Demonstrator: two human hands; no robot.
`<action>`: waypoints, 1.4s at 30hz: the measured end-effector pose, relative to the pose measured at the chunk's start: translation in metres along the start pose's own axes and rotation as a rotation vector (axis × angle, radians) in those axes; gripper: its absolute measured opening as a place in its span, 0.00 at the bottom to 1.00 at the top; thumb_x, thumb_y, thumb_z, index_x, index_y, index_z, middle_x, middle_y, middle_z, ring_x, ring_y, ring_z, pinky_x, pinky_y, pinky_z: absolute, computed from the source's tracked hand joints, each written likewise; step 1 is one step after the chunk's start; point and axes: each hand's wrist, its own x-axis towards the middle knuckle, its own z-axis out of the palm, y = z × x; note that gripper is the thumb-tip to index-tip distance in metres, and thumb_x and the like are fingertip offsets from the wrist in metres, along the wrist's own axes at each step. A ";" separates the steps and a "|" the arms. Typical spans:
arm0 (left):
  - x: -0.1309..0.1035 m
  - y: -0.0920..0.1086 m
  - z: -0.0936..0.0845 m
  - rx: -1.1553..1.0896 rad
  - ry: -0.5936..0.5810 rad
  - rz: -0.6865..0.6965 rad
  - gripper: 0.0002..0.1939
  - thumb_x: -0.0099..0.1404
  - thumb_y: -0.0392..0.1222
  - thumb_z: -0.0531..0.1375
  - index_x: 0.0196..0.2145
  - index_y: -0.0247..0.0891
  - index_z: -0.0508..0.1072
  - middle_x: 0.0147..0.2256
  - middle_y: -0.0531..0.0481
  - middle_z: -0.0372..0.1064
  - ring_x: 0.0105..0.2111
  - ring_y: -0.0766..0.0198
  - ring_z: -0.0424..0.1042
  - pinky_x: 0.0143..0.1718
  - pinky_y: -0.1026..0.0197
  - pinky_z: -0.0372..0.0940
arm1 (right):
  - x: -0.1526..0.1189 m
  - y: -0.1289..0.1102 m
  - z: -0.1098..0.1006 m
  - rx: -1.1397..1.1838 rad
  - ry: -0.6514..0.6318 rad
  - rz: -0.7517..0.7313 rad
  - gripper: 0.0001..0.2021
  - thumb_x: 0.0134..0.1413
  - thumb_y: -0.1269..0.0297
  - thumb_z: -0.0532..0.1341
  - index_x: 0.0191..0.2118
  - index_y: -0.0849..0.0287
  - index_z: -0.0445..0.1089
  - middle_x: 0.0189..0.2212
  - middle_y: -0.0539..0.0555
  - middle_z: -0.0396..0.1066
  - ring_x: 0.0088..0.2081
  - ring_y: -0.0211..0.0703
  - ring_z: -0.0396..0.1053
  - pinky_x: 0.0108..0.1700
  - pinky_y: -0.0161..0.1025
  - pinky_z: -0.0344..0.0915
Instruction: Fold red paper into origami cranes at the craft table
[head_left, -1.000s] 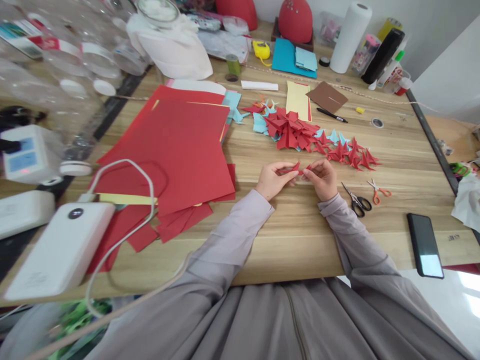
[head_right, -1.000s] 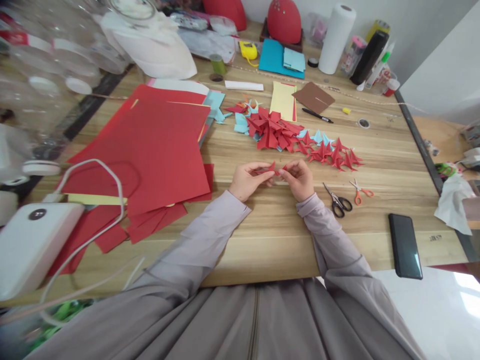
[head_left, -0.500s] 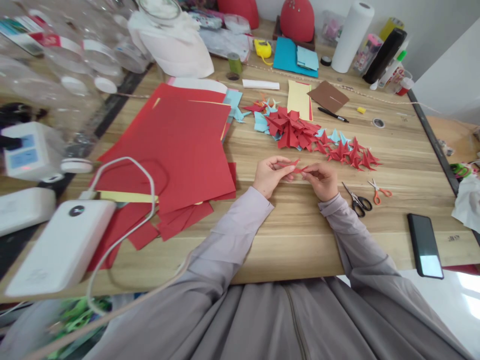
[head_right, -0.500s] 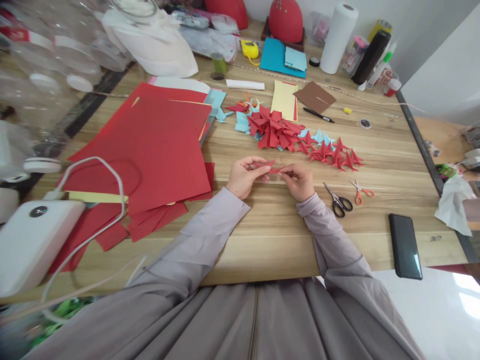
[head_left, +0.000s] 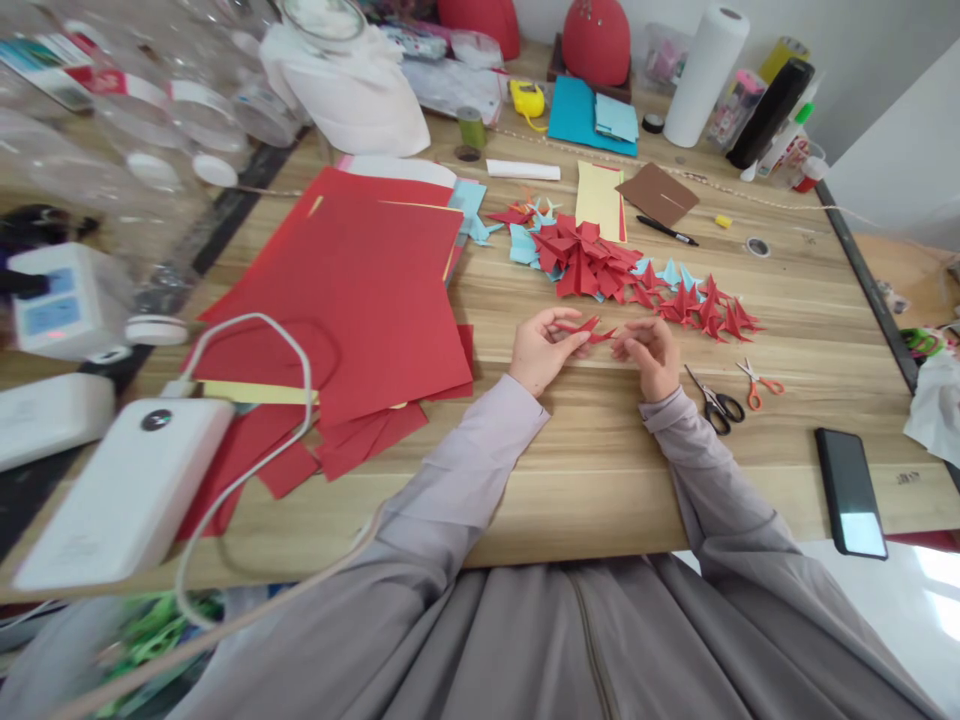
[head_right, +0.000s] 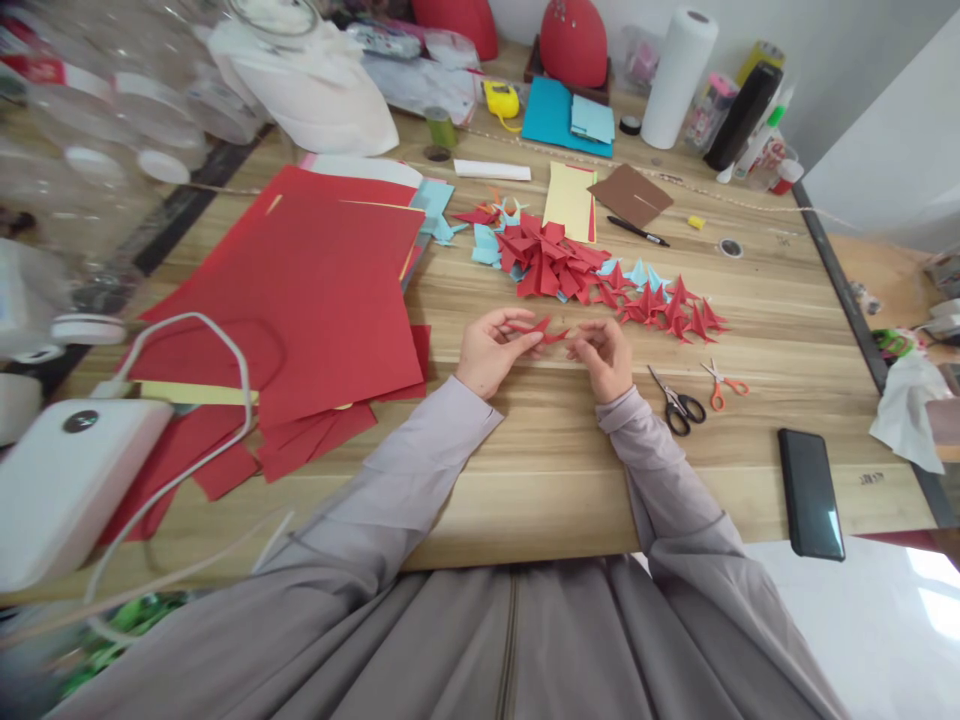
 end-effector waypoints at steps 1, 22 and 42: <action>0.000 -0.001 0.000 0.014 -0.004 0.009 0.20 0.45 0.38 0.68 0.37 0.33 0.70 0.26 0.52 0.71 0.22 0.64 0.72 0.27 0.59 0.71 | 0.001 0.001 -0.001 0.065 0.015 0.068 0.14 0.48 0.52 0.63 0.35 0.56 0.65 0.22 0.48 0.71 0.22 0.35 0.68 0.26 0.34 0.66; -0.001 -0.001 -0.001 0.085 -0.082 0.056 0.18 0.46 0.39 0.67 0.36 0.34 0.71 0.29 0.49 0.74 0.23 0.67 0.72 0.30 0.60 0.71 | 0.008 0.002 -0.002 0.071 -0.195 0.278 0.14 0.36 0.53 0.70 0.23 0.58 0.72 0.20 0.49 0.73 0.22 0.36 0.69 0.29 0.36 0.69; -0.001 -0.001 -0.002 0.129 -0.108 0.053 0.19 0.47 0.40 0.67 0.38 0.33 0.72 0.29 0.48 0.74 0.24 0.64 0.72 0.29 0.59 0.70 | 0.007 -0.005 -0.001 0.073 -0.204 0.298 0.15 0.36 0.52 0.70 0.25 0.59 0.73 0.20 0.50 0.73 0.23 0.36 0.69 0.30 0.37 0.69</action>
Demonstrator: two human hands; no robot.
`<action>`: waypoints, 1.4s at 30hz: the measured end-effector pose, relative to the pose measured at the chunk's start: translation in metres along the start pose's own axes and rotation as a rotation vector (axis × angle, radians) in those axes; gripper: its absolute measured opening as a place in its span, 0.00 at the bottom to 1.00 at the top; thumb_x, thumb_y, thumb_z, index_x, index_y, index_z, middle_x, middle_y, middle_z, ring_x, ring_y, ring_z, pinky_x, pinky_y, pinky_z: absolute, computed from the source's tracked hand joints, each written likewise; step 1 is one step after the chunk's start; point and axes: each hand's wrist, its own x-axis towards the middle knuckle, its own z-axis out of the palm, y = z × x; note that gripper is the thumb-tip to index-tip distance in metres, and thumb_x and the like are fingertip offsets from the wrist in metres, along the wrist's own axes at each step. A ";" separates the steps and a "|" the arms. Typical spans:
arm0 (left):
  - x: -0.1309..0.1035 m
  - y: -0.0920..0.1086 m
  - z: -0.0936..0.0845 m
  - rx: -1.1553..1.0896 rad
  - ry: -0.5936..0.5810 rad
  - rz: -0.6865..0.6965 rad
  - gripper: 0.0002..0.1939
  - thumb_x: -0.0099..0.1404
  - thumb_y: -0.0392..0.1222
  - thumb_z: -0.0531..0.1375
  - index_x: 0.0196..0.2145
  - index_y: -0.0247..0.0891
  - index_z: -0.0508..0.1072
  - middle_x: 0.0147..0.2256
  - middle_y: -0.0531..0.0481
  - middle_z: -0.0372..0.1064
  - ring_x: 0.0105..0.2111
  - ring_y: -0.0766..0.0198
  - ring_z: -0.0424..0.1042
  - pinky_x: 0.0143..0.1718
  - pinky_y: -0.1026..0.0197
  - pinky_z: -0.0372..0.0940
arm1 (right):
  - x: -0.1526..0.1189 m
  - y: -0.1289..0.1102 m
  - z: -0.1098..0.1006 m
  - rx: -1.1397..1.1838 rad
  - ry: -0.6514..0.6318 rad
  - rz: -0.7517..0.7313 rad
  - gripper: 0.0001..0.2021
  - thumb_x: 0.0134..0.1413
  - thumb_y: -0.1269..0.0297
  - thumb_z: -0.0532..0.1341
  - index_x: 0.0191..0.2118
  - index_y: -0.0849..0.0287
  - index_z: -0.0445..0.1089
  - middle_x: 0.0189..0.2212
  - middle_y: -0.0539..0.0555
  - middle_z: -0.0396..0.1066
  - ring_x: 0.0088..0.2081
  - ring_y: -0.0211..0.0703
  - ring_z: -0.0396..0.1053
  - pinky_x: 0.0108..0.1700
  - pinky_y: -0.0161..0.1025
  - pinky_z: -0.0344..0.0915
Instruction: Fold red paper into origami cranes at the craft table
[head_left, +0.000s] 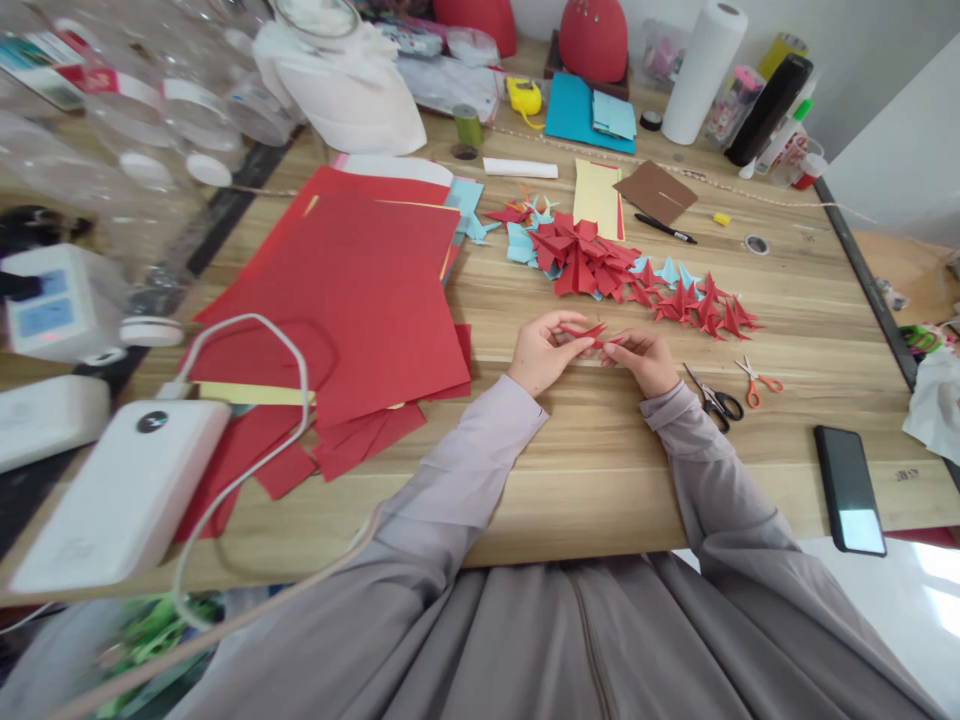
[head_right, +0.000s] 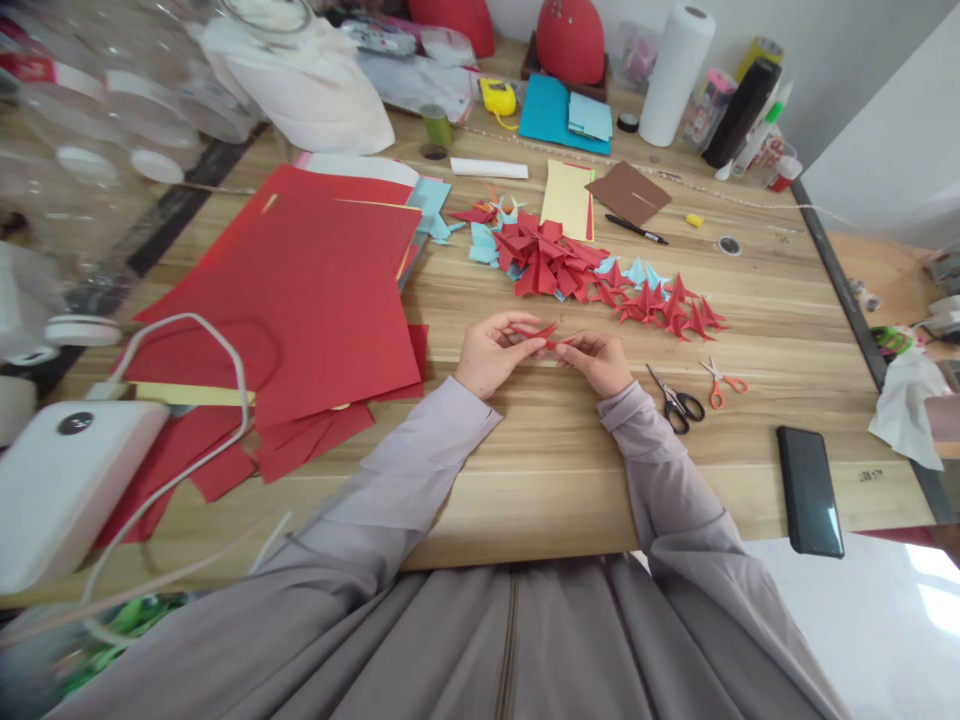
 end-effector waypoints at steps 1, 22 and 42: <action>0.000 0.000 0.000 0.001 0.001 0.000 0.19 0.47 0.40 0.67 0.38 0.33 0.72 0.29 0.47 0.74 0.24 0.64 0.72 0.29 0.59 0.70 | 0.000 0.000 0.001 -0.001 0.005 -0.004 0.15 0.35 0.52 0.70 0.24 0.59 0.72 0.20 0.49 0.73 0.22 0.36 0.69 0.30 0.37 0.69; 0.002 0.000 0.000 -0.121 0.062 -0.051 0.26 0.43 0.41 0.69 0.40 0.36 0.68 0.28 0.53 0.73 0.23 0.66 0.73 0.31 0.60 0.71 | 0.002 0.006 0.001 0.053 0.065 -0.020 0.17 0.38 0.48 0.68 0.27 0.58 0.71 0.20 0.49 0.73 0.23 0.36 0.70 0.31 0.37 0.69; -0.002 0.002 -0.001 0.025 -0.051 0.123 0.09 0.44 0.39 0.68 0.21 0.35 0.72 0.31 0.46 0.75 0.34 0.62 0.74 0.40 0.57 0.69 | 0.004 0.009 -0.001 0.137 0.073 0.050 0.21 0.35 0.52 0.70 0.29 0.55 0.59 0.16 0.44 0.70 0.17 0.35 0.66 0.21 0.33 0.63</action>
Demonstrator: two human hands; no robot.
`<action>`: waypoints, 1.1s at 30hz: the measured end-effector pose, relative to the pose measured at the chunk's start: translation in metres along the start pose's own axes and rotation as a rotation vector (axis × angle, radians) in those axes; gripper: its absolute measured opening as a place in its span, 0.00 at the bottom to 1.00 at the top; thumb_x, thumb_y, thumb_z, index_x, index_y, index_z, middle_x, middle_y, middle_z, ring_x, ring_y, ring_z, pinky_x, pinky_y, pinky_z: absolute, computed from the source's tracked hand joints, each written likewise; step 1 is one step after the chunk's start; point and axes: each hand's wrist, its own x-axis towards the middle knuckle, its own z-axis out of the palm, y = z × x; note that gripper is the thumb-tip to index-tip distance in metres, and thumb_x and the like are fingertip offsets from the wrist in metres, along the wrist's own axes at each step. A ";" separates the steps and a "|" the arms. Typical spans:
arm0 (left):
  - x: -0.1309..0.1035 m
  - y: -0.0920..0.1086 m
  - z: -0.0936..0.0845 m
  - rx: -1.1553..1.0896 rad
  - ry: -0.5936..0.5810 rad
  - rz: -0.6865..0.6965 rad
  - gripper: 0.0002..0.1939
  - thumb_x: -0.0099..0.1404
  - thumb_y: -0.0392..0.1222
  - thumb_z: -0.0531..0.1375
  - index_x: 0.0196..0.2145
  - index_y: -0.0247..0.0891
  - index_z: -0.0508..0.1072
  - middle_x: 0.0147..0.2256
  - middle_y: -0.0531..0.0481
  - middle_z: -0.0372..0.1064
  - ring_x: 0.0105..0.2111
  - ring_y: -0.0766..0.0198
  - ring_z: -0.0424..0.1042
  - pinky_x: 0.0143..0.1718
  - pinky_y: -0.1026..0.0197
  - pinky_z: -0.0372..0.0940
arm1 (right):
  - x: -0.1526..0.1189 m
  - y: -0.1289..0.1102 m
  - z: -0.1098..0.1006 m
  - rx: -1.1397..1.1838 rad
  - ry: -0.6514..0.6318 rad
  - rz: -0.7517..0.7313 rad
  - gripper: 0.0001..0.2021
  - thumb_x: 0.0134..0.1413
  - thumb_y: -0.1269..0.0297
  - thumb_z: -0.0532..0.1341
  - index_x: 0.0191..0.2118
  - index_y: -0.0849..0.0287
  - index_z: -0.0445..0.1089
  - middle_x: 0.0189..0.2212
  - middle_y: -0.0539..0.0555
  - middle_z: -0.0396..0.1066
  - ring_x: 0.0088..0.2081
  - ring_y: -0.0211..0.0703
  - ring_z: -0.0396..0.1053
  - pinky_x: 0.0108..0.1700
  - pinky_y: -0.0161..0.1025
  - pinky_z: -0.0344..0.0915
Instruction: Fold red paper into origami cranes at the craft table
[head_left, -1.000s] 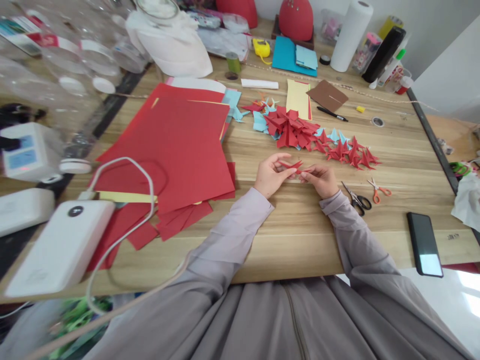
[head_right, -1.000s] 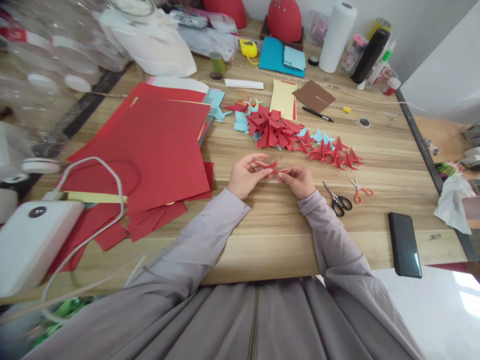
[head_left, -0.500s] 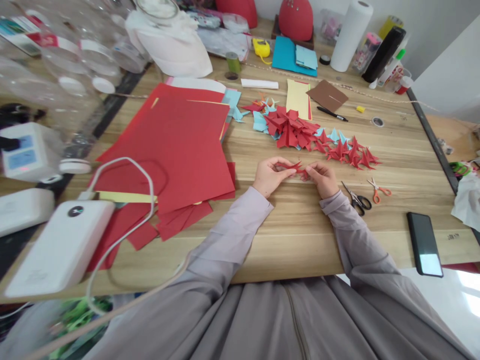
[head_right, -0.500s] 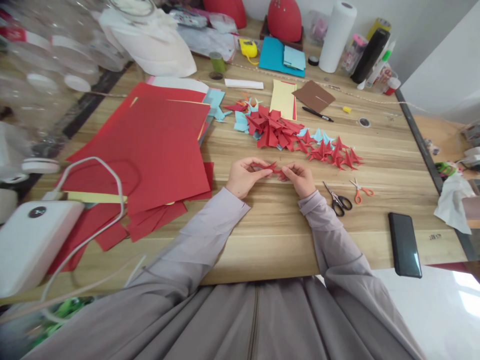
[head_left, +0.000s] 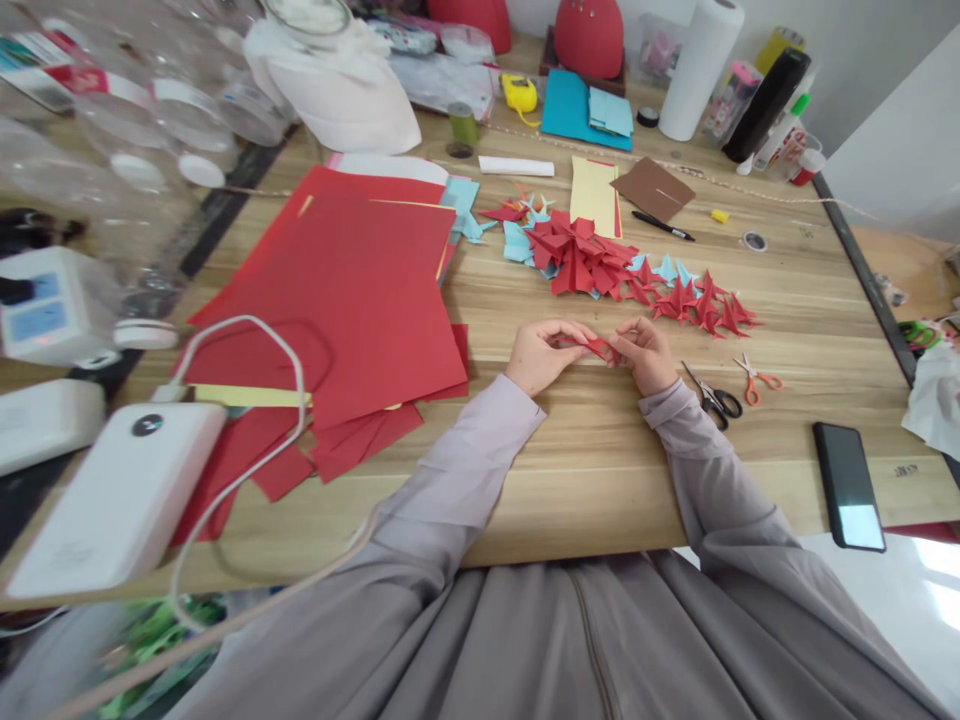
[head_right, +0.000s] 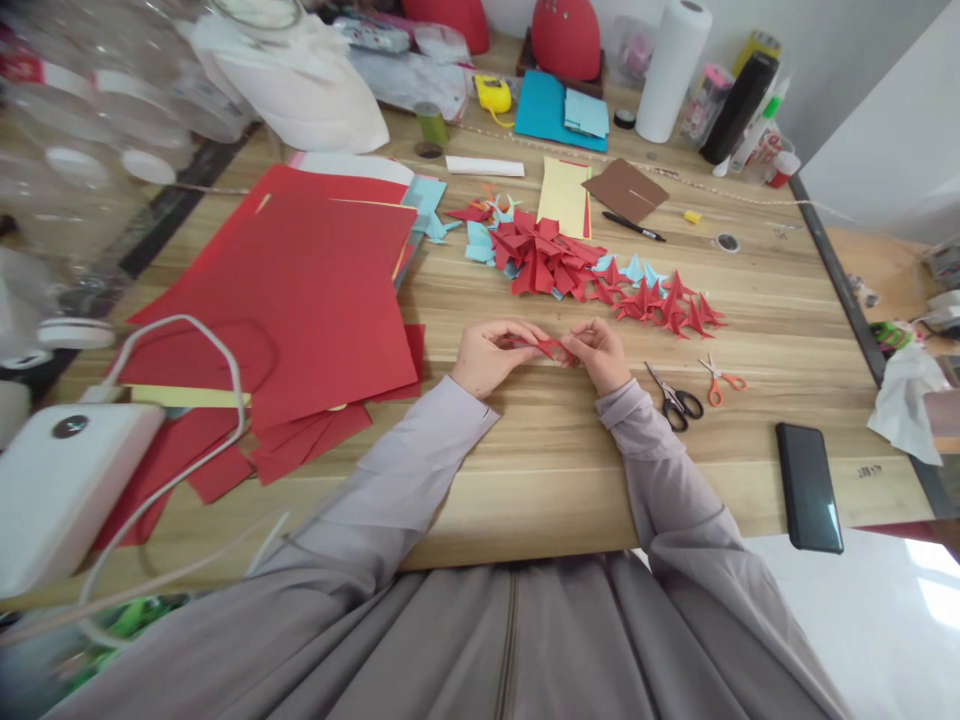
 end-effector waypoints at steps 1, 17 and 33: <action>0.000 0.000 0.000 -0.008 0.011 -0.012 0.10 0.44 0.39 0.69 0.22 0.35 0.72 0.31 0.46 0.75 0.34 0.62 0.74 0.40 0.57 0.69 | -0.001 -0.001 0.001 -0.012 0.000 -0.019 0.21 0.36 0.51 0.70 0.31 0.55 0.59 0.16 0.43 0.70 0.17 0.35 0.66 0.21 0.32 0.62; 0.002 -0.001 -0.003 -0.021 0.083 -0.074 0.10 0.43 0.38 0.69 0.24 0.33 0.73 0.30 0.47 0.75 0.31 0.64 0.72 0.37 0.59 0.67 | -0.006 -0.004 0.002 -0.178 0.010 -0.241 0.12 0.45 0.52 0.66 0.31 0.55 0.75 0.23 0.50 0.73 0.24 0.37 0.68 0.28 0.37 0.65; 0.003 -0.001 -0.004 -0.026 0.073 -0.057 0.11 0.42 0.39 0.70 0.23 0.34 0.74 0.29 0.47 0.75 0.28 0.65 0.72 0.33 0.61 0.67 | -0.001 0.006 -0.003 -0.283 -0.033 -0.247 0.13 0.41 0.56 0.69 0.33 0.57 0.76 0.29 0.53 0.76 0.30 0.41 0.72 0.37 0.41 0.69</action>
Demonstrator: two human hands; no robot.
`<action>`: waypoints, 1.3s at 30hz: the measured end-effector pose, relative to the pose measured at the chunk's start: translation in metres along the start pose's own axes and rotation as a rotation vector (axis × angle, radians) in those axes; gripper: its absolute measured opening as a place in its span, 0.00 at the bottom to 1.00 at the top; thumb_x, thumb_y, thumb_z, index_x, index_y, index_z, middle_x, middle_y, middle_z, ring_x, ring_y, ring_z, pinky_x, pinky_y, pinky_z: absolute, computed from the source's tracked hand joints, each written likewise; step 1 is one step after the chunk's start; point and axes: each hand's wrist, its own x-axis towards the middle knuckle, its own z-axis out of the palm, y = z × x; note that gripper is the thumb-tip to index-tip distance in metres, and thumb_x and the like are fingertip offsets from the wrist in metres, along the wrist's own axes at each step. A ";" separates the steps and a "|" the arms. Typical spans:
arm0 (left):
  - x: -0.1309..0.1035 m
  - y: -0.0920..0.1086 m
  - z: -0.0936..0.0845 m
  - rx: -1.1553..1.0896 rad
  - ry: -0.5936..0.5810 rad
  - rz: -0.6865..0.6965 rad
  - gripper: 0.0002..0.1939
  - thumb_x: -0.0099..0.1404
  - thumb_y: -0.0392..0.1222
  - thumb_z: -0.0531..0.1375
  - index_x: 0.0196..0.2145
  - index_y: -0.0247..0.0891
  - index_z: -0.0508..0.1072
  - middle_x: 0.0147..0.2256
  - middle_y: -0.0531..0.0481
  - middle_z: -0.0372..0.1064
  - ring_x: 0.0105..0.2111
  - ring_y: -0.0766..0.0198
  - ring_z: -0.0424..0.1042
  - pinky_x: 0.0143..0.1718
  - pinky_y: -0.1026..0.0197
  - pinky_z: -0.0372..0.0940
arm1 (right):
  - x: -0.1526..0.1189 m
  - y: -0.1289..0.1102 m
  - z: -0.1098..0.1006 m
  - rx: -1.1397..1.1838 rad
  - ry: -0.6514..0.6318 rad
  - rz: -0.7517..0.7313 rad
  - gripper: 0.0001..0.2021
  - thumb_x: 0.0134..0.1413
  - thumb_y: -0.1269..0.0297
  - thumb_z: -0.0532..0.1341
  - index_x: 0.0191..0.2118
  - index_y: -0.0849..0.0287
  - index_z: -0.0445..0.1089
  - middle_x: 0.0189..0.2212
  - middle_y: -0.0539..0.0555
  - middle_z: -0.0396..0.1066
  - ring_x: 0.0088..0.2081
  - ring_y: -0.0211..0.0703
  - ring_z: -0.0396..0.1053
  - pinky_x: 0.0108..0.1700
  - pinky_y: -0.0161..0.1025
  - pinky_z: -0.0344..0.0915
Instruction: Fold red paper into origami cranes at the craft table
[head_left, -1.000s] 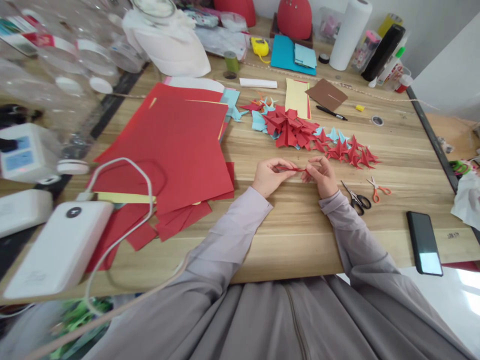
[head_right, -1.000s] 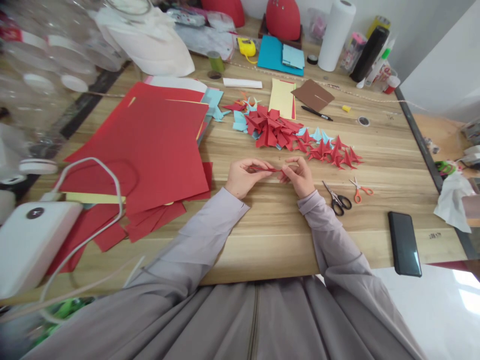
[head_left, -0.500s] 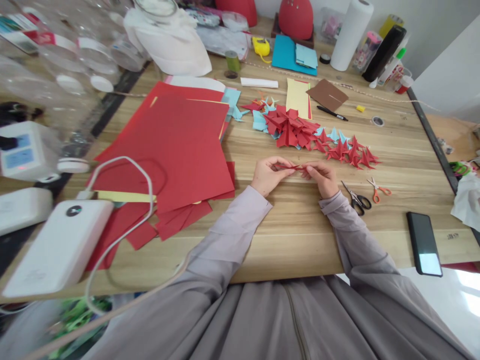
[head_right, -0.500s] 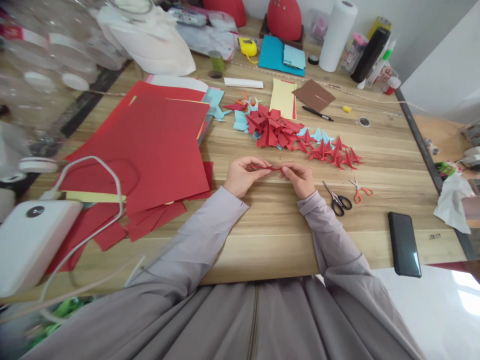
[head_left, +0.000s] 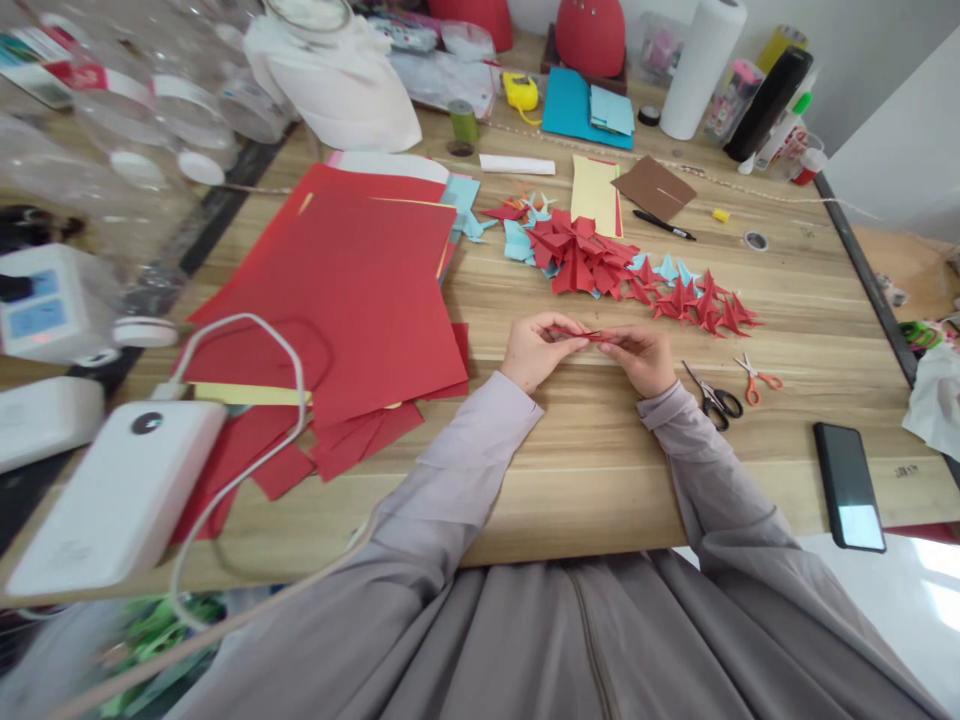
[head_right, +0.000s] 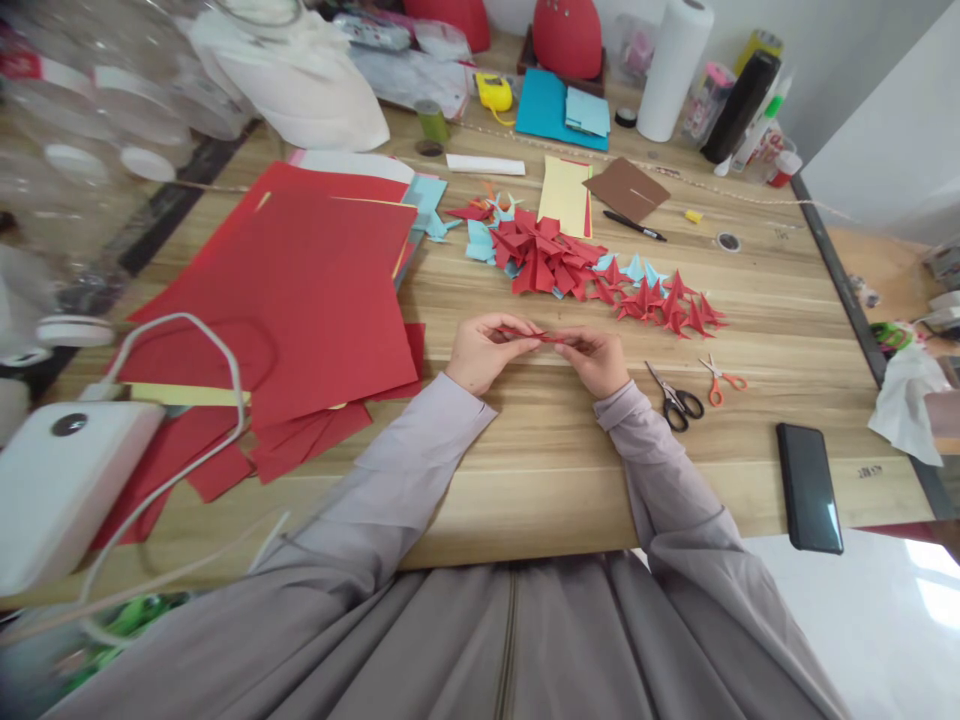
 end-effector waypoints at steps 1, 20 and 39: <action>0.000 0.000 0.000 0.001 -0.001 0.000 0.11 0.42 0.39 0.70 0.23 0.34 0.74 0.29 0.47 0.75 0.28 0.65 0.72 0.33 0.61 0.67 | 0.000 0.000 0.000 -0.007 0.000 -0.002 0.13 0.41 0.56 0.69 0.33 0.57 0.75 0.28 0.52 0.76 0.30 0.40 0.71 0.37 0.41 0.69; -0.001 0.001 0.001 -0.014 0.016 -0.022 0.12 0.42 0.41 0.70 0.24 0.34 0.73 0.28 0.48 0.75 0.26 0.65 0.72 0.32 0.60 0.68 | 0.000 0.003 0.001 -0.052 0.028 -0.066 0.13 0.43 0.54 0.67 0.32 0.57 0.75 0.29 0.53 0.76 0.30 0.41 0.72 0.37 0.41 0.69; -0.001 0.001 0.002 -0.024 0.012 -0.050 0.14 0.41 0.43 0.70 0.25 0.34 0.73 0.28 0.48 0.75 0.26 0.64 0.73 0.32 0.59 0.69 | -0.001 0.001 0.001 -0.148 0.090 -0.068 0.12 0.43 0.53 0.67 0.27 0.58 0.75 0.25 0.52 0.74 0.28 0.41 0.70 0.34 0.40 0.67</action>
